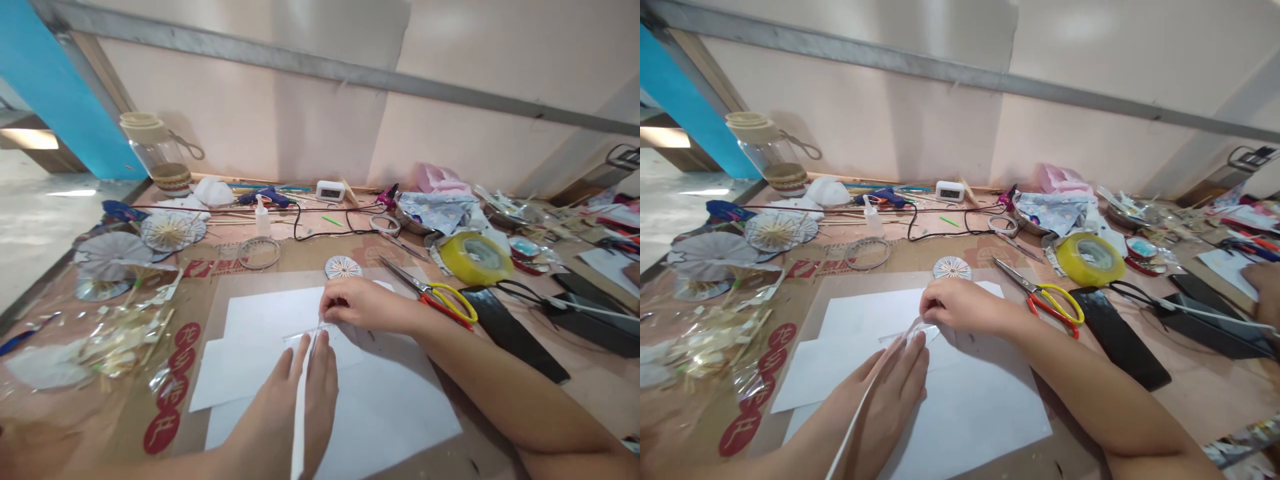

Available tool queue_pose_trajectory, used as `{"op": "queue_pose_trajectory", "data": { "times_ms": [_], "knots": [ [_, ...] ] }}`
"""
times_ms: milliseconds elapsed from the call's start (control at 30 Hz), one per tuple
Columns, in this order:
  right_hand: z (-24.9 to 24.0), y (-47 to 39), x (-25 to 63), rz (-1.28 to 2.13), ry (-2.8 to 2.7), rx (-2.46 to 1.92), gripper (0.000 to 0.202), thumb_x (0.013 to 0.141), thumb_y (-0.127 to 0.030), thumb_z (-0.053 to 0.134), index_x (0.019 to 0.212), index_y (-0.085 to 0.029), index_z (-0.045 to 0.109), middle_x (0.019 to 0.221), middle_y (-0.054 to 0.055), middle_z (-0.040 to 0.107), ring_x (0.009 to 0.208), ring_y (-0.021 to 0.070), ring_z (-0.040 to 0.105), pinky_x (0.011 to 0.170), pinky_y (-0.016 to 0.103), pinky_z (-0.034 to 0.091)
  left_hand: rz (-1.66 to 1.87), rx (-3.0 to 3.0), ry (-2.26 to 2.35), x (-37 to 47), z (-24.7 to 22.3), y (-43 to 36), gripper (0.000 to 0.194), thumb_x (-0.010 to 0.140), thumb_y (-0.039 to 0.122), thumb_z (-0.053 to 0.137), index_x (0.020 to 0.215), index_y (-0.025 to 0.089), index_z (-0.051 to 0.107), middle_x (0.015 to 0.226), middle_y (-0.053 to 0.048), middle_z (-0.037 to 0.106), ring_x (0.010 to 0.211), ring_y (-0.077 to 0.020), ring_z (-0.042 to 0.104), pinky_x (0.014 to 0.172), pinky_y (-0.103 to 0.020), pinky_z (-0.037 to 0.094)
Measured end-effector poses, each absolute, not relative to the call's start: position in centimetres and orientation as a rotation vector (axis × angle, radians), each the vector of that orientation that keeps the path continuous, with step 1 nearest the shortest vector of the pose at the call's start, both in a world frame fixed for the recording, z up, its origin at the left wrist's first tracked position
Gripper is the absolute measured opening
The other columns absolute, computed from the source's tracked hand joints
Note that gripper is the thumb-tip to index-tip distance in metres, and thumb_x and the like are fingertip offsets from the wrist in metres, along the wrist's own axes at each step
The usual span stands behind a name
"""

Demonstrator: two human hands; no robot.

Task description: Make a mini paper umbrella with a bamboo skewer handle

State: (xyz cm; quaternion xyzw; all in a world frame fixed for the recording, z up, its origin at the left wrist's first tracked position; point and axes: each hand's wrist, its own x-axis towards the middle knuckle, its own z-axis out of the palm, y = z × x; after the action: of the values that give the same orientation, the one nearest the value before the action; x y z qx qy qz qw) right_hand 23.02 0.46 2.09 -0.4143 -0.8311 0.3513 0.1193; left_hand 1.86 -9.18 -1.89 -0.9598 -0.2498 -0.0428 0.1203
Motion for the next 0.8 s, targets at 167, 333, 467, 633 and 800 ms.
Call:
{"op": "queue_pose_trajectory", "data": {
  "times_ms": [167,333,467,633,800],
  "knots": [
    [2.4,-0.1,22.2,1.069,-2.393,-1.256,0.013,0.088,-0.013,0.061,0.091,-0.017,0.073,0.093,0.004,0.073,0.089,0.0169,0.064,0.078,0.026,0.045,-0.161,-2.832,-0.667,1.8,-1.4,-9.4,0.045,0.091,0.028,0.048,0.130,0.008,0.061,0.136,-0.019,0.062,0.127,-0.0323,0.057,0.097,-0.047,0.045],
    [3.2,0.5,23.4,1.210,-2.353,-1.365,0.015,0.087,-0.016,0.060,0.093,-0.018,0.074,0.093,0.003,0.075,0.083,0.0164,0.065,0.072,0.025,0.046,-0.216,-2.807,-0.679,2.3,-0.9,-9.1,0.046,0.087,0.026,0.050,0.126,0.007,0.063,0.134,-0.019,0.063,0.124,-0.0343,0.058,0.095,-0.047,0.044],
    [3.1,0.8,23.9,1.298,-2.327,-1.423,0.012,0.083,-0.019,0.063,0.088,-0.017,0.074,0.086,0.003,0.074,0.076,0.0157,0.064,0.064,0.023,0.045,-0.224,-2.776,-0.678,2.5,-1.1,-9.0,0.048,0.085,0.029,0.054,0.127,0.007,0.063,0.133,-0.021,0.063,0.122,-0.0363,0.058,0.096,-0.048,0.041],
    [2.6,0.9,23.8,1.259,-2.320,-1.418,0.012,0.083,-0.019,0.063,0.085,-0.017,0.075,0.083,0.003,0.074,0.076,0.0155,0.065,0.065,0.023,0.045,-0.254,-2.745,-0.661,3.0,-1.0,-8.7,0.045,0.086,0.025,0.055,0.126,0.005,0.063,0.133,-0.021,0.064,0.120,-0.0360,0.059,0.100,-0.050,0.040],
    [2.7,1.0,23.9,1.268,-2.319,-1.435,0.013,0.084,-0.018,0.063,0.086,-0.017,0.075,0.083,0.002,0.075,0.077,0.0150,0.066,0.066,0.022,0.045,-0.283,-2.770,-0.646,3.2,-0.6,-8.1,0.039,0.086,0.018,0.051,0.120,0.006,0.067,0.128,-0.016,0.068,0.114,-0.0329,0.064,0.094,-0.044,0.046]
  ]
}}
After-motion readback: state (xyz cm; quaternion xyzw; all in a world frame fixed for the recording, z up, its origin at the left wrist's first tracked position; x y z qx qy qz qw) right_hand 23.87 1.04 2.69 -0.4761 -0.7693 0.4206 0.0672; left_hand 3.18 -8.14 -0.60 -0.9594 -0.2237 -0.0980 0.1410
